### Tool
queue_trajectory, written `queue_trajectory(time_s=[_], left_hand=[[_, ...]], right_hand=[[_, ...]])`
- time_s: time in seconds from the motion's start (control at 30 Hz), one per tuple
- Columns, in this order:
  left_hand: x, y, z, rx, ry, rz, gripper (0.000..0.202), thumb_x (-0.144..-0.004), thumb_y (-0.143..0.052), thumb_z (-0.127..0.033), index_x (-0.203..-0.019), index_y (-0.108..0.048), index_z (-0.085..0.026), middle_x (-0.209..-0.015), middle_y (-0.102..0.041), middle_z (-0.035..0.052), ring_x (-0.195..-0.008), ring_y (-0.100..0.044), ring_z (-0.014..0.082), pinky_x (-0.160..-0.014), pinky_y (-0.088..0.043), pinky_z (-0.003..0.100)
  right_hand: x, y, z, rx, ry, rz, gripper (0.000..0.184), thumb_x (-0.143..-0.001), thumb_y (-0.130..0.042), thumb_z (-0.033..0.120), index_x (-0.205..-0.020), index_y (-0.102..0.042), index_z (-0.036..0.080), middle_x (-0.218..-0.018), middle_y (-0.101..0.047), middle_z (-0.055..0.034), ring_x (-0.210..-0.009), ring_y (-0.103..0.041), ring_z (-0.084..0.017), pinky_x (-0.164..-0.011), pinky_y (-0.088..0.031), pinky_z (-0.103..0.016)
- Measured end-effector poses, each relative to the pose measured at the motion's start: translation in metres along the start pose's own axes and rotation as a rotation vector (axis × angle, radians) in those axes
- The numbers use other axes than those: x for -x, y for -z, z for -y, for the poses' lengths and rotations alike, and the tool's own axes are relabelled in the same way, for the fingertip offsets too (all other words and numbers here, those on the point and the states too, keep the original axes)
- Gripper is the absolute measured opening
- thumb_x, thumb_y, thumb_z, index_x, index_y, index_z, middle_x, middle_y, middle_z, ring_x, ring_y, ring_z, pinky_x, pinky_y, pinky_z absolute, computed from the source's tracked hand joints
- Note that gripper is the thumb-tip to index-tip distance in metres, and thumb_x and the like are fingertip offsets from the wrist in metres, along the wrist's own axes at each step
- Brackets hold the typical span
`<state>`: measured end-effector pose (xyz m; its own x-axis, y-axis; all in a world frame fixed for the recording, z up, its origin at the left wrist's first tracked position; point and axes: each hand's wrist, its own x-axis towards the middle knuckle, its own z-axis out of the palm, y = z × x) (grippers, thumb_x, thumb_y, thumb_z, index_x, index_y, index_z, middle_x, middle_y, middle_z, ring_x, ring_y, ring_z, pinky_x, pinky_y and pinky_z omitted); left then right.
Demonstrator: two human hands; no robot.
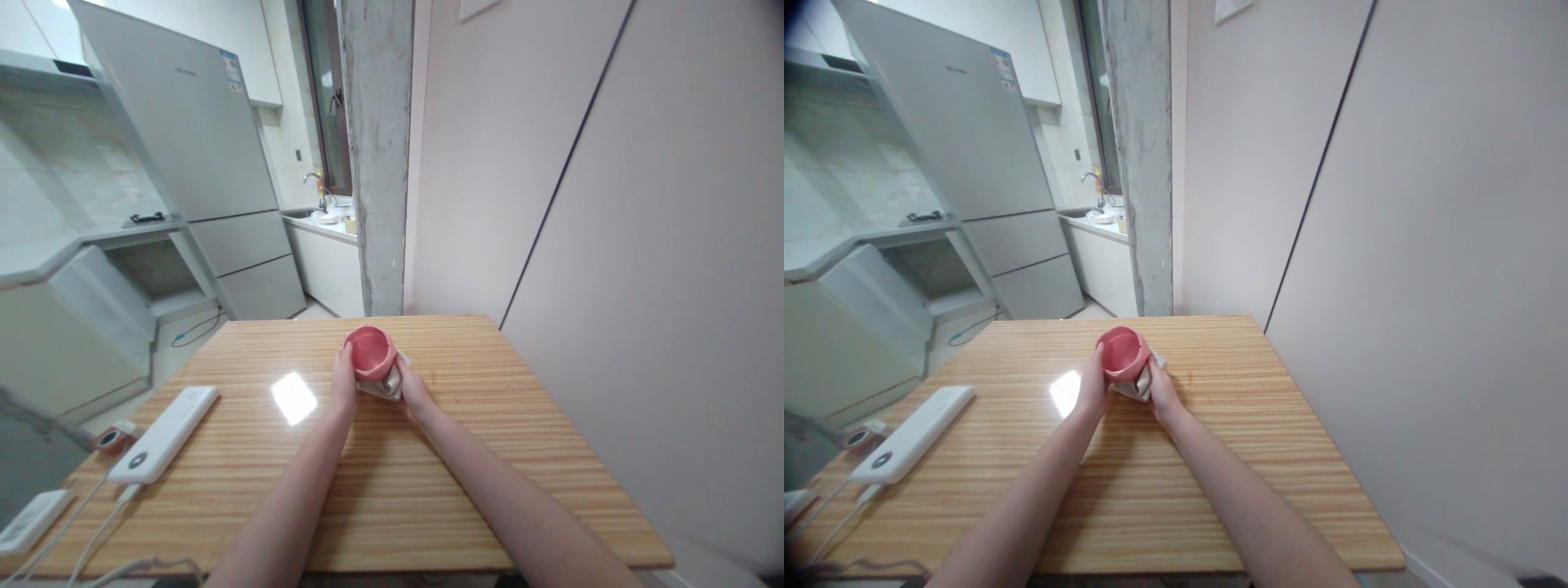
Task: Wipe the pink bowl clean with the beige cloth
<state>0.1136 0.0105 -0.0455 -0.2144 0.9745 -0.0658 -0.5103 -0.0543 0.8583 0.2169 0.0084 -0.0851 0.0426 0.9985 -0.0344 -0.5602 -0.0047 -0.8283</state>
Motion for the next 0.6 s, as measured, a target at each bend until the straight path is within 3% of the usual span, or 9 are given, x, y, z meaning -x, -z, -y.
queue_trajectory(time_s=[0.07, 0.2, 0.27, 0.37, 0.47, 0.53, 0.6], left_hand=[[0.003, -0.001, -0.004, -0.074, 0.075, 0.072, 0.036, -0.074, -0.065, -0.04, -0.105, -0.06, -0.021, -0.098, -0.065, 0.0036, -0.089, -0.06, 0.0157, -0.075, -0.047, 0.024], [0.01, -0.004, -0.011, -0.242, 0.373, 0.286, 0.043, -0.071, -0.067, -0.046, -0.108, -0.062, -0.025, -0.1, -0.065, 0.0066, -0.078, -0.06, 0.0176, -0.059, -0.047, 0.024], [0.012, -0.005, -0.011, -0.283, 0.349, 0.286, 0.044, -0.07, -0.068, -0.043, -0.11, -0.062, -0.026, -0.107, -0.065, 0.0072, -0.087, -0.06, 0.0201, -0.062, -0.048, 0.024], [0.01, -0.006, -0.007, -0.196, 0.193, 0.146, 0.045, -0.078, -0.056, -0.05, -0.109, -0.061, -0.019, -0.111, -0.063, 0.0094, -0.099, -0.058, 0.0223, -0.07, -0.049, 0.026], [0.008, -0.006, -0.006, -0.152, 0.055, 0.015, 0.053, -0.082, -0.048, -0.056, -0.117, -0.053, -0.017, -0.113, -0.061, 0.0103, -0.097, -0.059, 0.0207, -0.07, -0.048, 0.026], [0.009, -0.005, -0.007, -0.238, 0.062, 0.041, 0.06, -0.078, -0.058, -0.051, -0.127, -0.043, -0.021, -0.112, -0.061, 0.0093, -0.089, -0.061, 0.0176, -0.067, -0.047, 0.025], [0.012, -0.004, -0.01, -0.32, 0.153, 0.184, 0.076, -0.069, -0.072, -0.04, -0.133, -0.034, -0.025, -0.11, -0.062, 0.0081, -0.082, -0.061, 0.0145, -0.067, -0.047, 0.024]], right_hand=[[-0.004, 0.003, 0.008, -0.061, 0.021, -0.03, 0.037, -0.075, -0.057, 0.054, -0.091, -0.066, 0.021, -0.094, -0.073, -0.0021, -0.09, -0.068, -0.019, -0.08, -0.055, -0.033], [-0.014, 0.018, 0.03, -0.1, 0.077, -0.122, 0.028, -0.076, -0.056, 0.045, -0.078, -0.066, 0.019, -0.081, -0.074, -0.0031, -0.079, -0.068, -0.02, -0.071, -0.057, -0.033], [-0.014, 0.018, 0.032, -0.14, 0.031, -0.128, 0.024, -0.077, -0.056, 0.04, -0.076, -0.067, 0.019, -0.078, -0.073, -0.0037, -0.076, -0.068, -0.02, -0.069, -0.057, -0.031], [-0.005, 0.006, 0.022, -0.252, -0.095, -0.065, 0.021, -0.081, -0.053, 0.034, -0.084, -0.067, 0.02, -0.083, -0.074, -0.0007, -0.078, -0.068, -0.015, -0.071, -0.056, -0.027], [0.005, -0.007, 0.016, -0.308, -0.182, 0.043, 0.023, -0.084, -0.05, 0.036, -0.093, -0.065, 0.021, -0.092, -0.073, -0.0003, -0.083, -0.067, -0.015, -0.075, -0.055, -0.027], [0.005, -0.007, 0.021, -0.323, -0.161, 0.057, 0.023, -0.084, -0.051, 0.036, -0.095, -0.064, 0.021, -0.095, -0.073, -0.0005, -0.087, -0.067, -0.015, -0.077, -0.054, -0.027], [0.0, 0.0, 0.031, -0.322, -0.117, -0.035, 0.02, -0.084, -0.05, 0.032, -0.092, -0.065, 0.021, -0.09, -0.073, 0.0008, -0.083, -0.067, -0.014, -0.074, -0.054, -0.024]])
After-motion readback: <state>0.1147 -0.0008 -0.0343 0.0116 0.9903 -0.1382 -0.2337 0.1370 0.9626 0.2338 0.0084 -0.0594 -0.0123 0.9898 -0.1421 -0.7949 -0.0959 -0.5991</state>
